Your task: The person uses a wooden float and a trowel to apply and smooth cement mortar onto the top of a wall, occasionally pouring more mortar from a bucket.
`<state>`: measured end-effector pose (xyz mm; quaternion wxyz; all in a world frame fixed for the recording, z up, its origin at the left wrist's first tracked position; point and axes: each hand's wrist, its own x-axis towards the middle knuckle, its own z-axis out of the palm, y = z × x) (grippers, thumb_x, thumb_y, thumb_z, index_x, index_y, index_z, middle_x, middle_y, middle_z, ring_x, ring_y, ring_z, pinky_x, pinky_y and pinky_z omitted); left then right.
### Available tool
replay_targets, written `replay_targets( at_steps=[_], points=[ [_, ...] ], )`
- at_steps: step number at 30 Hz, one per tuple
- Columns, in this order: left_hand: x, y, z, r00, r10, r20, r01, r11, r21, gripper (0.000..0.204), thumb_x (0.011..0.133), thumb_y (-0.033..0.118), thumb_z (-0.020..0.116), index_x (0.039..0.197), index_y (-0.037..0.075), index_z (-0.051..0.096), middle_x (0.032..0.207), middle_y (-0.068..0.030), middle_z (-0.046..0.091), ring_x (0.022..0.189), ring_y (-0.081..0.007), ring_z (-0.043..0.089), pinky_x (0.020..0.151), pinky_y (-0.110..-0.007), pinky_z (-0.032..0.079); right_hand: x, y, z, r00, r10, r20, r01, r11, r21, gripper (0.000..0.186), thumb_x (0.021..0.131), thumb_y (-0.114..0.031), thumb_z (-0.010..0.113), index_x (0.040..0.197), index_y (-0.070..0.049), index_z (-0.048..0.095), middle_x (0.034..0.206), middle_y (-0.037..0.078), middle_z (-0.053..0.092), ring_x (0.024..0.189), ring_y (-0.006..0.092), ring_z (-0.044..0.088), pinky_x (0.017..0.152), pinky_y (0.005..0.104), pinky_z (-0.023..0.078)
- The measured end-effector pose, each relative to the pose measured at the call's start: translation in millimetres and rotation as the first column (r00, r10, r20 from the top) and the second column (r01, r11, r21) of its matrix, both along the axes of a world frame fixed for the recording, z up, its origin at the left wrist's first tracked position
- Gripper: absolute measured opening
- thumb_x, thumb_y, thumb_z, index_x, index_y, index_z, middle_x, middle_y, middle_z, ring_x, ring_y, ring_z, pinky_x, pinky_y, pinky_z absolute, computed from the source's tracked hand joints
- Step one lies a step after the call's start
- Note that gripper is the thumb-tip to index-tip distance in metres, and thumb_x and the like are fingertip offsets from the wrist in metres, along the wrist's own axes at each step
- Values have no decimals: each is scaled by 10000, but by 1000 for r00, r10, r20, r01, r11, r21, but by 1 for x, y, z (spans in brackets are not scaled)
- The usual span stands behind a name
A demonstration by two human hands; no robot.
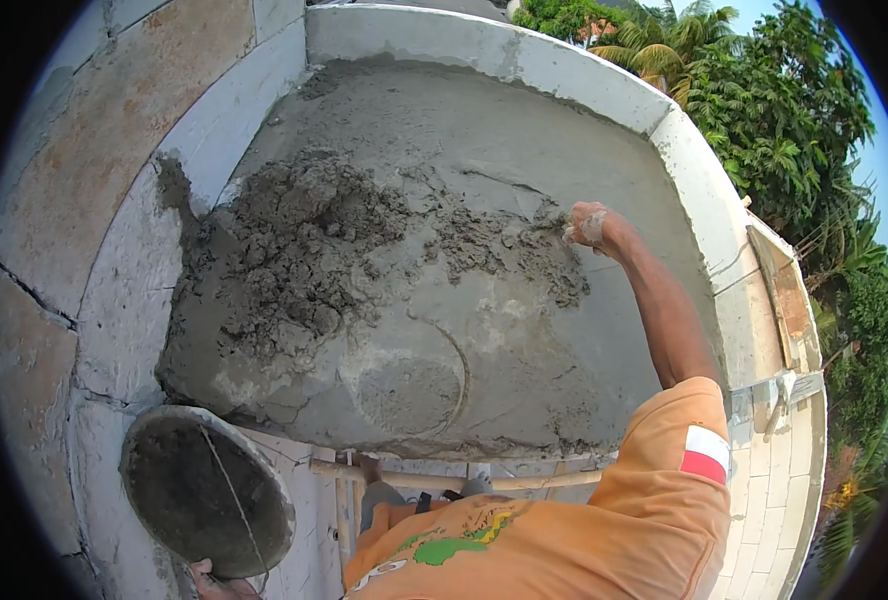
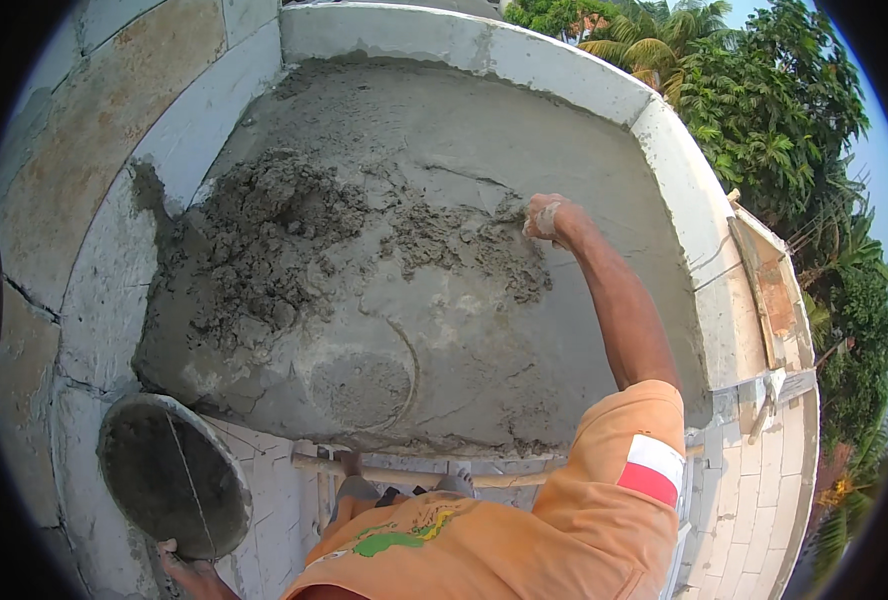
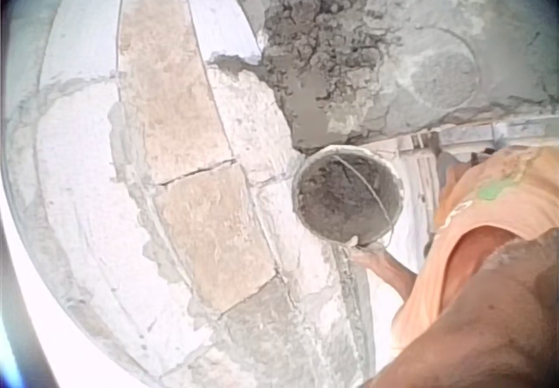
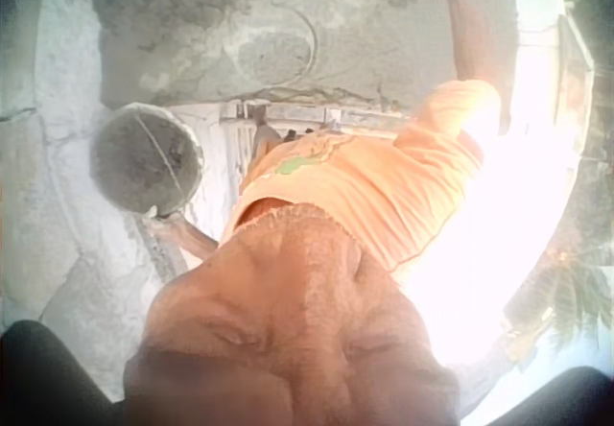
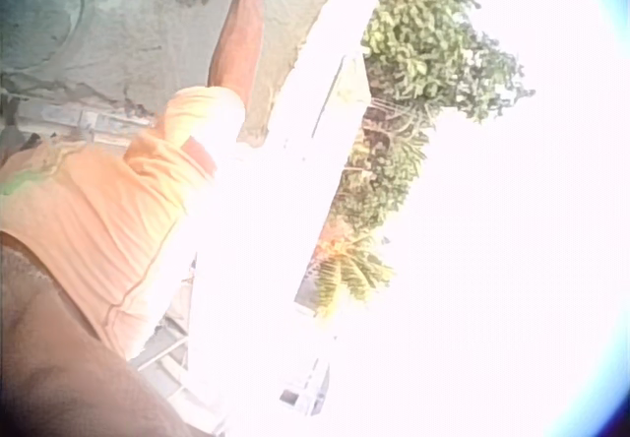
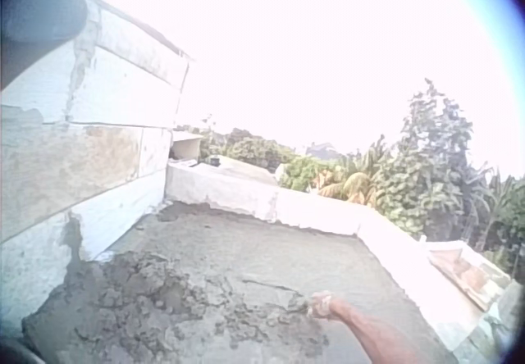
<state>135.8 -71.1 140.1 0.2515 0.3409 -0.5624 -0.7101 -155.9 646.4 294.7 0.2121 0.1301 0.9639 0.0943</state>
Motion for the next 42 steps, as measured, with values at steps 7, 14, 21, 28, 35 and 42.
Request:
replay_targets(
  at_steps=[7, 14, 21, 28, 35, 42],
  points=[
    [4, 3, -17, 996, -86, -11, 71, 873, -483, 364, 724, 221, 768, 972, 43, 570, 889, -128, 595, 781, -263, 533, 690, -388, 461, 51, -32, -5, 978, 9, -210, -72, 952, -298, 459, 846, -385, 667, 768, 65, 611, 676, 189, 638, 658, 329, 669, 570, 440, 523],
    [-11, 28, 43, 997, -23, 73, 17, 996, 91, 406, 720, 276, 673, 1037, 36, 590, 1041, -111, 560, 960, -273, 490, 850, -396, 408, 54, -2, -20, 974, -125, -190, 99, 985, -138, 240, 830, -223, 636, 904, 0, 683, 860, 198, 692, 820, 324, 687, 705, 421, 543],
    [-10, 26, 65, 1000, 26, -5, -25, 999, 38, 482, 735, 280, 641, 1102, -25, 577, 1082, -151, 566, 1048, -282, 483, 896, -382, 404, 101, 22, 1, 944, -224, -243, 145, 941, -307, 263, 827, -245, 659, 910, 5, 653, 774, 179, 685, 737, 339, 685, 653, 438, 531],
    [18, 11, 56, 984, -157, -79, 16, 526, -850, 433, 762, 167, 550, 1160, -3, 534, 1183, -122, 534, 1070, -248, 543, 925, -387, 455, 125, 48, -13, 958, -179, -224, 152, 979, -135, 344, 833, -312, 687, 911, 16, 618, 890, 244, 662, 890, 393, 651, 696, 458, 506],
    [1, 35, 85, 927, -305, -219, 102, 765, -636, 388, 808, 80, 504, 1178, -33, 493, 1156, -138, 540, 1031, -263, 559, 963, -377, 452, 109, 47, -8, 951, -263, -164, 202, 926, -318, 381, 844, -297, 693, 802, 64, 581, 632, 179, 603, 532, 303, 614, 534, 424, 477],
    [-28, 63, 138, 963, 36, -266, 18, 980, 196, 464, 687, 95, 561, 1131, -40, 553, 1149, -131, 589, 1057, -270, 568, 932, -371, 461, 83, 41, -10, 886, -401, -233, 204, 788, -581, 432, 871, -276, 685, 671, 51, 486, 517, 100, 510, 431, 211, 565, 401, 369, 428]
  ],
)
